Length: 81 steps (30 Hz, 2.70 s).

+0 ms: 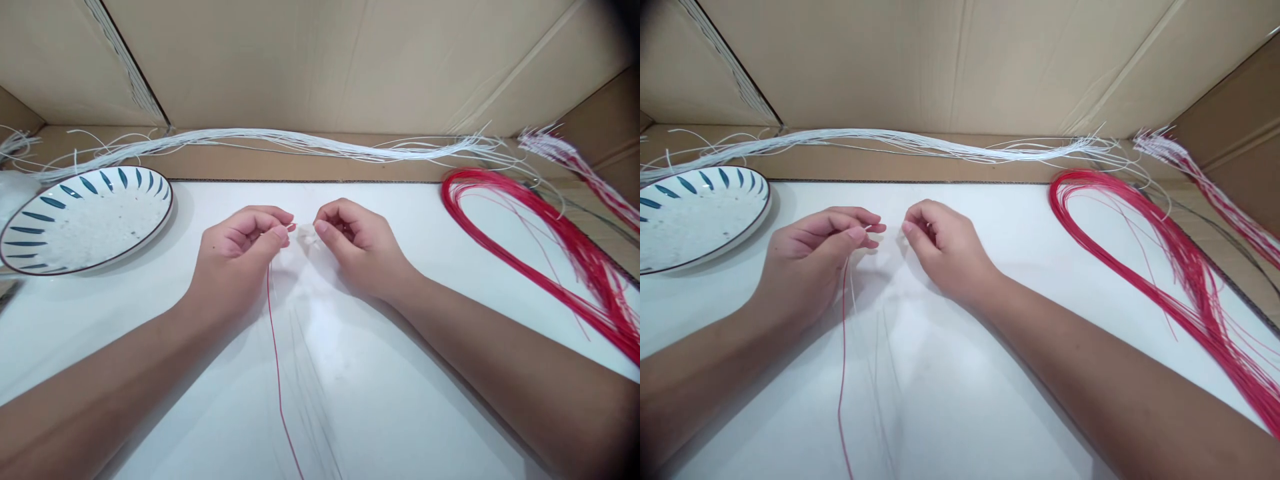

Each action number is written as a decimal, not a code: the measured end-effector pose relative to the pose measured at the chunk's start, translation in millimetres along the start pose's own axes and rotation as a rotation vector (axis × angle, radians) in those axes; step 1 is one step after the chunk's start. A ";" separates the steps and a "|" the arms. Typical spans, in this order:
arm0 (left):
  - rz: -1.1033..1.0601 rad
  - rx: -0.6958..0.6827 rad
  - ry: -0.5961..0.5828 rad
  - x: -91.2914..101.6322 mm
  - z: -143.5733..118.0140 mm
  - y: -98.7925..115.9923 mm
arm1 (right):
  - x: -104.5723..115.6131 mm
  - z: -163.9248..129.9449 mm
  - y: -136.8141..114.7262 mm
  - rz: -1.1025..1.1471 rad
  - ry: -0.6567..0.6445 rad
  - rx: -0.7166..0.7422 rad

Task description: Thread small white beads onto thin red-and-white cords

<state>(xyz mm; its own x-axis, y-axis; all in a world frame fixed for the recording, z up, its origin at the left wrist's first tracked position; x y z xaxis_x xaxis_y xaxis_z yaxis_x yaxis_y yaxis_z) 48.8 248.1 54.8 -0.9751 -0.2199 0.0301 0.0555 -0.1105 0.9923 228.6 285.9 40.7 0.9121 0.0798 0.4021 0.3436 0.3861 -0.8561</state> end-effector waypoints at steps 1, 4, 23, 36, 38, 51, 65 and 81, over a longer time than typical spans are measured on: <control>-0.040 0.023 0.034 0.4 1.3 -2.0 | 1.2 2.2 3.1 -0.108 0.019 0.010; -0.096 0.067 0.083 1.3 5.5 -6.6 | 1.9 6.6 9.7 -0.290 -0.003 0.020; -0.295 0.207 0.035 1.3 13.5 -8.0 | 22.6 16.6 11.7 -0.389 -0.178 -0.026; -0.288 0.209 0.007 1.1 11.7 -5.6 | 26.5 20.3 13.8 -0.305 -0.295 0.021; -0.266 0.213 0.000 0.4 10.1 -5.2 | 23.4 18.4 14.9 -0.149 -0.209 -0.032; 0.031 -0.120 -0.243 1.4 -5.2 3.7 | -8.7 -2.6 -6.0 1.060 -0.305 -0.477; 0.092 -0.188 -0.259 1.0 -4.4 3.7 | -9.0 -2.5 -5.8 1.069 -0.313 -0.463; 0.041 -0.146 -0.248 -0.9 -3.5 3.6 | -9.4 -2.8 -4.3 1.062 -0.317 -0.452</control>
<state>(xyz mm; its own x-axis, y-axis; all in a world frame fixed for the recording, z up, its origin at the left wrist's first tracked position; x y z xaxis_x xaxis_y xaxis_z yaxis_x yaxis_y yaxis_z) 50.6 244.5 58.0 -0.9932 0.0143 0.1159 0.1087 -0.2487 0.9625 219.1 281.0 39.7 0.7138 0.4104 -0.5676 -0.4430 -0.3631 -0.8197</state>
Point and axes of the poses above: each hand's wrist, its own z-axis towards the middle knuckle, its own x-axis out of the back of the hand, y = z × x, the point moved 2 cm from there along z, towards the middle knuckle, and after that the axes turned 6 degrees about y, right-handed, at the moved point
